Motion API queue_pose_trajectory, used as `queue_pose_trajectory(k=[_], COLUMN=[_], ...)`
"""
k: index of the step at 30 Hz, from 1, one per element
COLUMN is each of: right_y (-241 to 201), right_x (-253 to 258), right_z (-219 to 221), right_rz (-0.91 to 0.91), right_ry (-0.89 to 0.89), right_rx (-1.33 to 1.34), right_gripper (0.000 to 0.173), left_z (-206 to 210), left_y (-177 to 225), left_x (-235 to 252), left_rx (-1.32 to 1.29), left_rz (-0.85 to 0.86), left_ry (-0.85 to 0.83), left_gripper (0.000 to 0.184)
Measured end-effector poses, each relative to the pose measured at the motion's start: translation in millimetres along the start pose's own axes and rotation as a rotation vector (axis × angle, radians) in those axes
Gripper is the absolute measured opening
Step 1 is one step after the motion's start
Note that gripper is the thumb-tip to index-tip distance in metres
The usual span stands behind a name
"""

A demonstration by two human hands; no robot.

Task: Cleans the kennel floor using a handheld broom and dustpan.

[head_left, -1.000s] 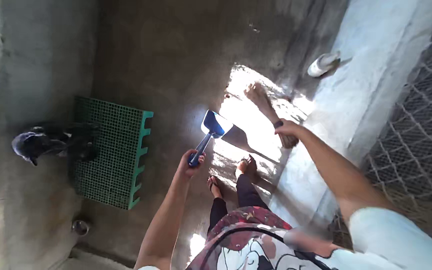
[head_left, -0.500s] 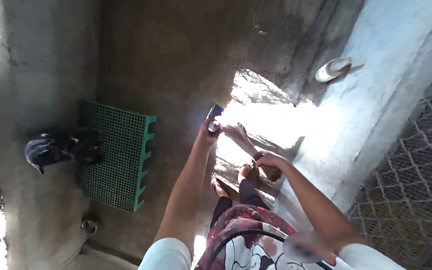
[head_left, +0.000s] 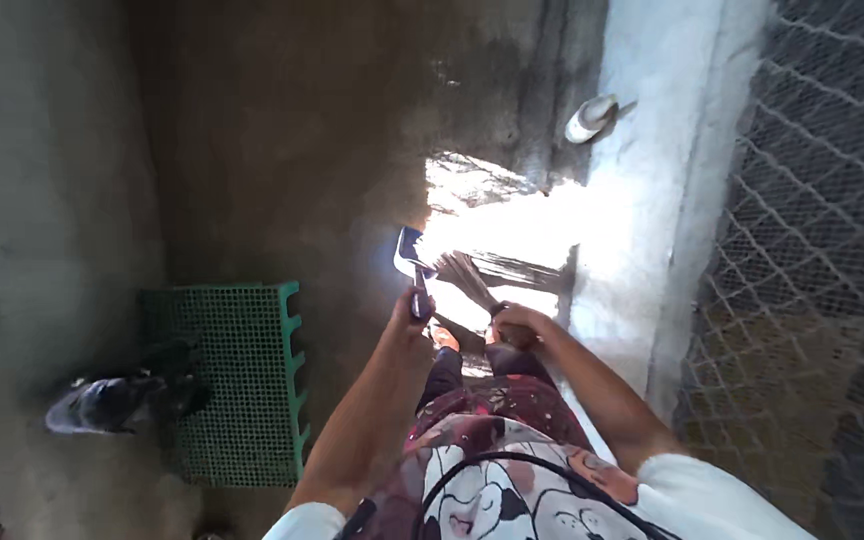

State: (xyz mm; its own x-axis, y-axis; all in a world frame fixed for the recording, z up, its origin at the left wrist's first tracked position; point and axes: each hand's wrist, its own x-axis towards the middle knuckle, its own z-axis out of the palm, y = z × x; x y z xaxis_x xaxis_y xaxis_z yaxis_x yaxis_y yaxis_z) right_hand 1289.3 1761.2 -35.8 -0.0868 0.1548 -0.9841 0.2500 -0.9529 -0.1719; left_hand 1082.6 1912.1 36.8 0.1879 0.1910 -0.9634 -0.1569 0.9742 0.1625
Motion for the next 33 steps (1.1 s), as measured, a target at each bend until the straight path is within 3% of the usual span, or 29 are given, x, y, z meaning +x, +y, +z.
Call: queue_pose_trajectory(k=[5,10,12,15,19,23,26,30,33], right_y=[55,71,54,51,74,102,95,57,46], right_x=[-64,14,47,72,-3,-62,-29,32,28], right_z=[-88,-158,-162,-136,-158,-216,-225,-178,-140], right_rz=[0.027,0.052,0.068,0.075,0.053,0.087,0.096,0.071,0.037], right_ry=[0.312,0.507,0.451,0.253,0.104,0.188,0.323,0.13,-0.021], right_rx=[0.261,0.614,0.573,0.307,0.328,0.465,0.529,0.356,0.193], right_gripper=[0.071,0.05,0.039,0.053,0.049,0.053,0.051,0.051,0.056], left_z=[29,93,135,191,246,262,262,259,242], left_y=[-9,-1,-4,-22,-45,-47,-48,-53,-51], left_x=[-13,20,33,46,65,70,71,71,62], left_rx=[0.193,0.257,0.265,0.28,0.296,0.288,0.304,0.274,0.241], left_rz=[-0.083,-0.12,-0.127,-0.141,-0.137,-0.128,-0.146,-0.151,-0.158], left_ry=[-0.047,-0.066,-0.05,-0.051,-0.071,-0.073,-0.045,-0.019,0.015], left_gripper=[0.011,0.01,0.009,0.01,0.012,0.011,0.011,0.011,0.01])
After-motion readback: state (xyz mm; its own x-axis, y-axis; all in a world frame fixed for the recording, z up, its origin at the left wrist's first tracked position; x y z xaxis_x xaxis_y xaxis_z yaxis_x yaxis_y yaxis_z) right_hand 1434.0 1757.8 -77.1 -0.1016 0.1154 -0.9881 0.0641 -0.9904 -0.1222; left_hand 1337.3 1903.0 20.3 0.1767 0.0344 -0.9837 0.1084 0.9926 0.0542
